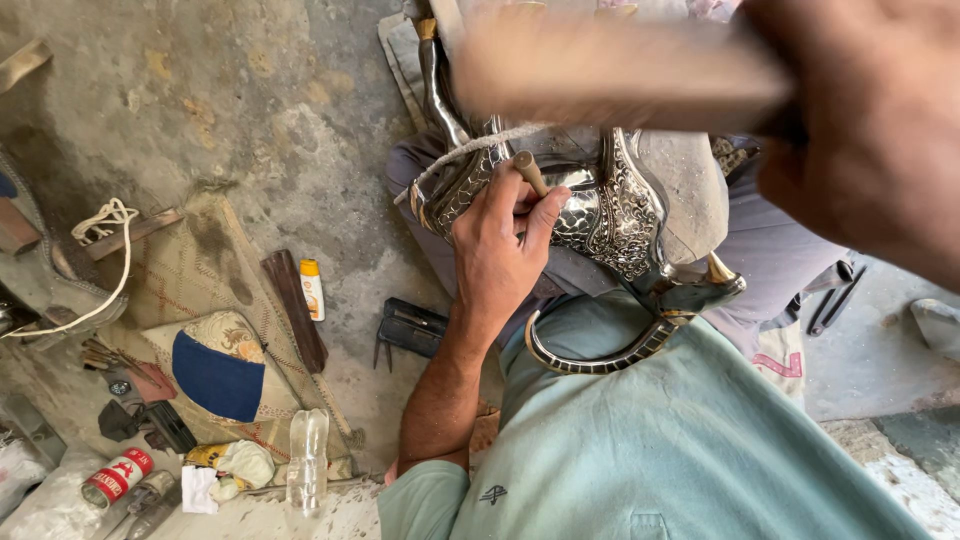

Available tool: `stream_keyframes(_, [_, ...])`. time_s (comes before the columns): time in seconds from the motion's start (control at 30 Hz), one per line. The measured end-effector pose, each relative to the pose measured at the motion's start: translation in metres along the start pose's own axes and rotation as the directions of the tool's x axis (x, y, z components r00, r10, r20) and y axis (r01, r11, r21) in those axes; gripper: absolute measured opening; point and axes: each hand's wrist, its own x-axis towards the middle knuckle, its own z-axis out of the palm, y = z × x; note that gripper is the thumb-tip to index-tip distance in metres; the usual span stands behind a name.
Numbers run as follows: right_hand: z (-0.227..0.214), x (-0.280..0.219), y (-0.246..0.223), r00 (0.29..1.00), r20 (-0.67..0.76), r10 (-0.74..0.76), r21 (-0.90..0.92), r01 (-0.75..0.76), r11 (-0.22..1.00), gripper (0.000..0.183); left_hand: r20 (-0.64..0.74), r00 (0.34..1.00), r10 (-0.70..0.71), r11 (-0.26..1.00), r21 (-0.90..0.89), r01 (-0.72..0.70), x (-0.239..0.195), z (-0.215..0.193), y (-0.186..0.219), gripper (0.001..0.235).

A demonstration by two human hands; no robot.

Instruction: The person sits on the floor and uses a hammer and chisel to shape or emboss a silver-colored metal object with multiple curved legs. The object is held steady on the lap while the person repeatedly strikes the chisel to create surface patterns.

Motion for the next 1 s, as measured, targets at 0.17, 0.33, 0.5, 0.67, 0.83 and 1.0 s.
stream_keyframes(0.17, [0.001,-0.005,-0.001,1.000,0.016,-0.016,-0.120,0.017,0.993,0.053,0.012,1.000,0.013,1.000,0.016,-0.013,0.000,-0.002,0.001,0.024])
stream_keyframes(0.33, [-0.001,0.005,-0.008,1.000,0.008,-0.003,0.021,0.003,1.000,0.052,0.033,0.999,-0.007,1.000,0.005,0.007,0.002,-0.003,0.003,0.023])
stream_keyframes(0.5, [0.001,0.007,-0.008,1.000,0.006,-0.001,0.066,0.001,0.998,0.057,0.038,0.999,0.021,0.999,0.027,-0.022,0.004,-0.004,0.003,0.024])
stream_keyframes(0.67, [0.005,-0.002,0.003,1.000,0.020,0.010,0.039,-0.011,0.999,0.059,0.046,0.998,0.032,0.999,0.017,-0.033,0.005,-0.006,0.003,0.025])
stream_keyframes(0.83, [0.011,-0.010,0.007,0.995,0.058,0.076,0.080,-0.080,0.994,0.056,0.061,0.997,0.038,0.998,0.038,-0.040,0.006,-0.008,0.003,0.030])
stream_keyframes(1.0, [0.011,-0.016,0.012,0.997,0.075,-0.002,-0.176,0.015,0.984,0.050,0.059,0.998,0.034,0.999,0.014,-0.034,0.006,-0.008,0.004,0.034])
